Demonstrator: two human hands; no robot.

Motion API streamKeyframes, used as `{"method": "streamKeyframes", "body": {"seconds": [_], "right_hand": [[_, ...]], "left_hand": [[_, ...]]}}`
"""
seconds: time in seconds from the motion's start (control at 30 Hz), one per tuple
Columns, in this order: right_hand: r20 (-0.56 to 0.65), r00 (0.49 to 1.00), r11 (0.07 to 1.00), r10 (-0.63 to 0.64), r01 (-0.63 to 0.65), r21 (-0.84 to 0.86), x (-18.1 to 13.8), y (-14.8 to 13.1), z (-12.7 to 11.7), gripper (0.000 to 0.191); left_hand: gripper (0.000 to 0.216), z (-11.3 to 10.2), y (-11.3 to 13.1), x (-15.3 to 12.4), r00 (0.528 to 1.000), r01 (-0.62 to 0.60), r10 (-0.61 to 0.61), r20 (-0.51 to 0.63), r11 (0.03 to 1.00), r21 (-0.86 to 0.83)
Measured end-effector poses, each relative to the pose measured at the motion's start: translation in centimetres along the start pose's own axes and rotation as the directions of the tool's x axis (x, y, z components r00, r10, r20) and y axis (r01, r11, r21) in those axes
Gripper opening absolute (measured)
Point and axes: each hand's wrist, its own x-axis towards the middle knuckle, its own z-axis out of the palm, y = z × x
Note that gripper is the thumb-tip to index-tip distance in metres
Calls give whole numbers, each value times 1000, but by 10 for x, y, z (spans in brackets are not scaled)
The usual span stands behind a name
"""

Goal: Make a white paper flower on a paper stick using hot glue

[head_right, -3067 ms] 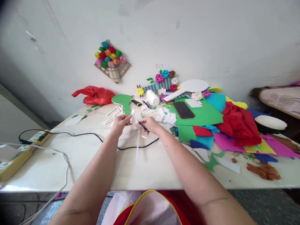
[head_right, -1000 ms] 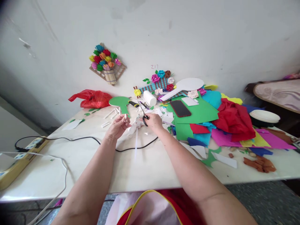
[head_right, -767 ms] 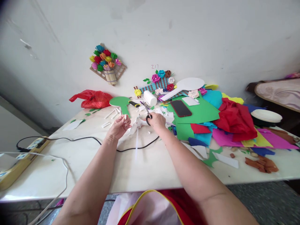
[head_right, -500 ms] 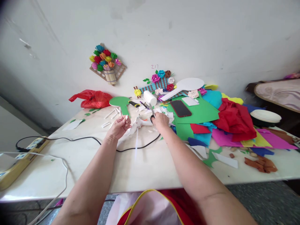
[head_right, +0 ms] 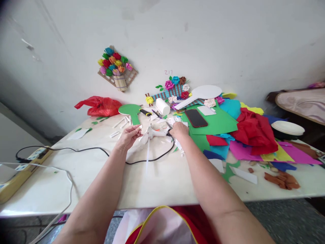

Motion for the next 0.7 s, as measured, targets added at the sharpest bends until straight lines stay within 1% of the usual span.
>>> {"method": "streamKeyframes", "body": {"seconds": [0.1,0.13,0.17,0.2,0.23,0.27,0.3,0.33,0.4,0.47,0.6,0.7], "right_hand": [[-159,987,997,-32,43,67,-8,-8,-6,28],[-209,977,987,-50,80,137,-11,-13,-7,29],[-200,976,962,-89,137,237,-14,-19,-8,30],[-158,976,907,-148,198,372,-18,-25,-7,31],[-98,969,811,-227,244,532,-21,-32,-6,31],[-49,951,688,-305,256,679,-24,-38,-3,31],[-15,931,571,-365,236,787,-27,-44,-1,32],[-6,917,474,-398,211,855,-30,-49,2,35],[-14,905,341,-425,175,924,-34,-56,8,35],[-30,908,270,-417,155,950,-36,-59,12,29],[-51,928,192,-368,130,973,-36,-60,17,25],[-74,936,163,-343,137,977,-34,-61,18,24]], "left_hand": [[30,2,0,0,1000,13,-14,4,999,41],[32,3,0,0,1000,14,-14,12,998,54],[33,4,0,0,1000,10,-12,23,998,63],[33,4,-1,0,999,6,-9,36,998,69],[32,5,-1,-1,999,5,-9,50,997,72],[31,6,-1,-1,998,7,-12,64,997,74],[31,8,-2,-1,997,11,-17,74,997,78],[30,9,-2,-2,996,16,-23,83,996,85],[31,13,-2,-2,994,25,-36,100,994,110],[32,16,-1,-3,993,24,-40,113,989,144],[31,19,2,-4,992,6,-31,119,979,205],[28,17,2,-4,992,28,-49,120,985,172]]}}
